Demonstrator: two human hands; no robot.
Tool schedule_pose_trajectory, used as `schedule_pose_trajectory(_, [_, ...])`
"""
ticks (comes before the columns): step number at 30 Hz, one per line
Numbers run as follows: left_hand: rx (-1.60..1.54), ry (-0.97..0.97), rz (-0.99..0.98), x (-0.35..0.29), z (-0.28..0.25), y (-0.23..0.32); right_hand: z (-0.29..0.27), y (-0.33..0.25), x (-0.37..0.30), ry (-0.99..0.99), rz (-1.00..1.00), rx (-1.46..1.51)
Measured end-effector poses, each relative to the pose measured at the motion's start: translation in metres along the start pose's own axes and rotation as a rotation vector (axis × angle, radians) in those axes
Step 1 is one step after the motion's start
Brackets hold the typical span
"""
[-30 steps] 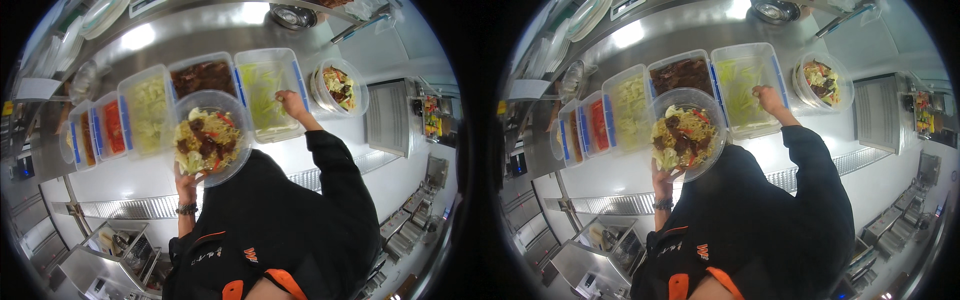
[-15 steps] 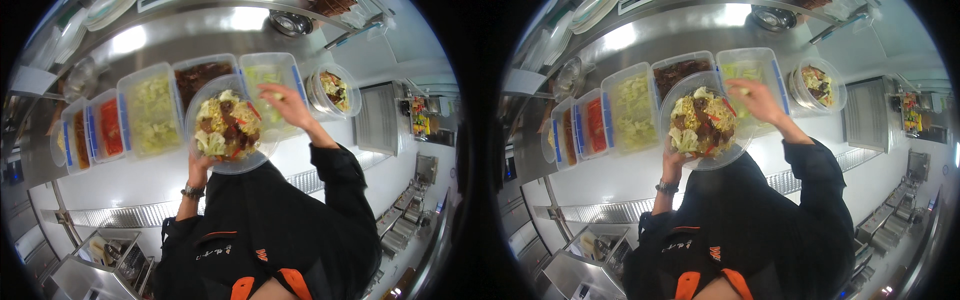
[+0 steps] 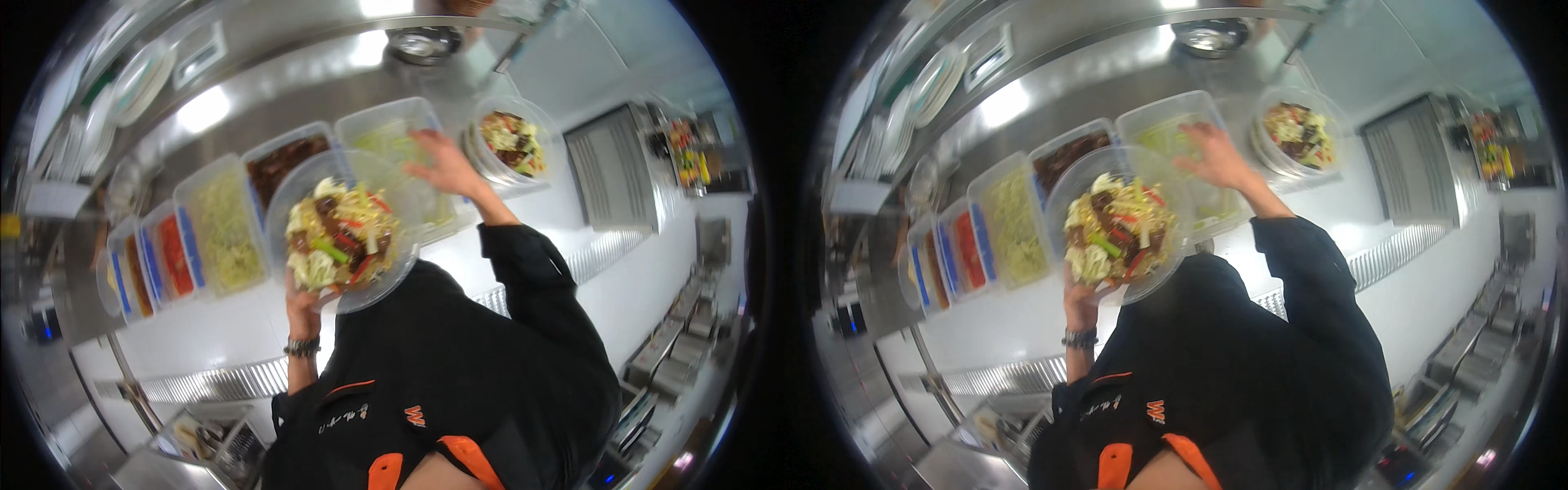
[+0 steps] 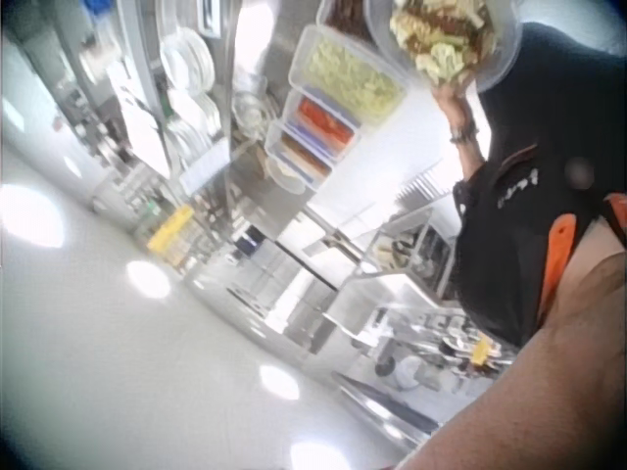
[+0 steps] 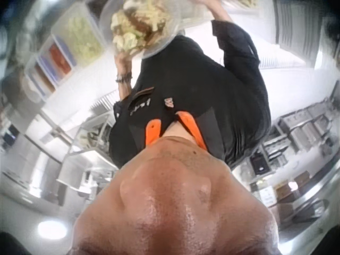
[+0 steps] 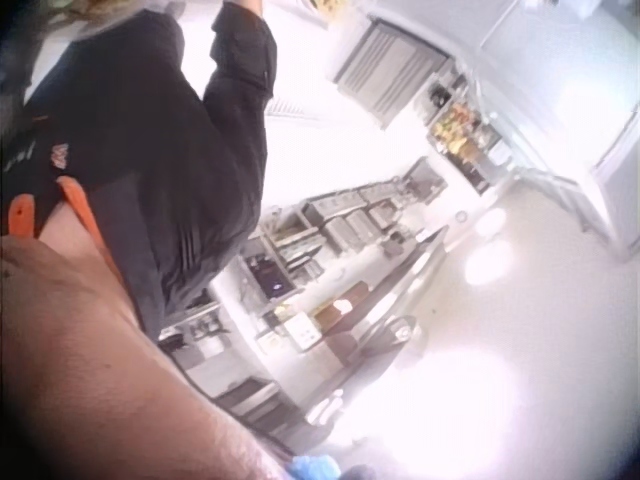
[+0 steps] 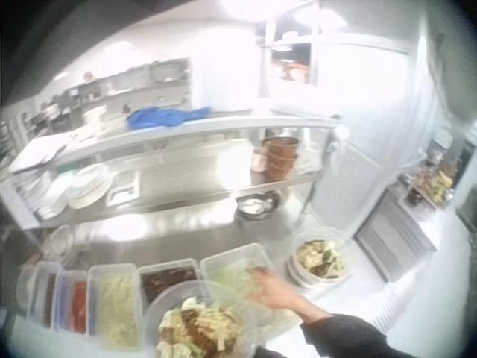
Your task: The person assembles multiple salads by hand in a commercial kitchen. They add bean sprouts, sliced red peppers, shredded cabbage, and other toppings from labeled containers into clear plastic bowls, then place the finished bowls into a refrigerator.
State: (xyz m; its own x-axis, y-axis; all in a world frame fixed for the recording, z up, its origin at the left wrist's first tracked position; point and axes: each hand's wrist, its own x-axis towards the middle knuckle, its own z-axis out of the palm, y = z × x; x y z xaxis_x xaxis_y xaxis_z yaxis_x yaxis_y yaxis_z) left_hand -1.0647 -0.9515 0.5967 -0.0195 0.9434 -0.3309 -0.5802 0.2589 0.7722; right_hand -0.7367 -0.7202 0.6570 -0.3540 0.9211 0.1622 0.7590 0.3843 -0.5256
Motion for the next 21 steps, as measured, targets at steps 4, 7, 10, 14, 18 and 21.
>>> schedule_pose_trajectory(4, [0.055,-0.034,0.031,0.002,0.036,0.015,-0.006,0.029,-0.034,-0.098,0.122,0.32])
schedule_pose_trajectory(7, [0.036,-0.064,0.035,0.018,0.079,0.02,-0.025,0.035,-0.065,-0.233,0.23,0.56])
schedule_pose_trajectory(10, [0.18,-0.158,0.011,0.081,0.143,-0.004,-0.066,0.085,-0.086,-0.131,0.279,0.606])
schedule_pose_trajectory(14, [0.117,-0.324,-0.165,0.177,0.242,-0.042,-0.131,0.165,-0.107,0.209,0.432,0.508])
schedule_pose_trajectory(18, [0.438,-0.247,-0.206,0.267,0.345,-0.094,-0.172,0.227,-0.117,0.47,0.64,0.409])
schedule_pose_trajectory(21, [0.542,-0.258,-0.253,0.297,0.376,-0.125,-0.169,0.267,-0.117,0.448,0.8,0.37])
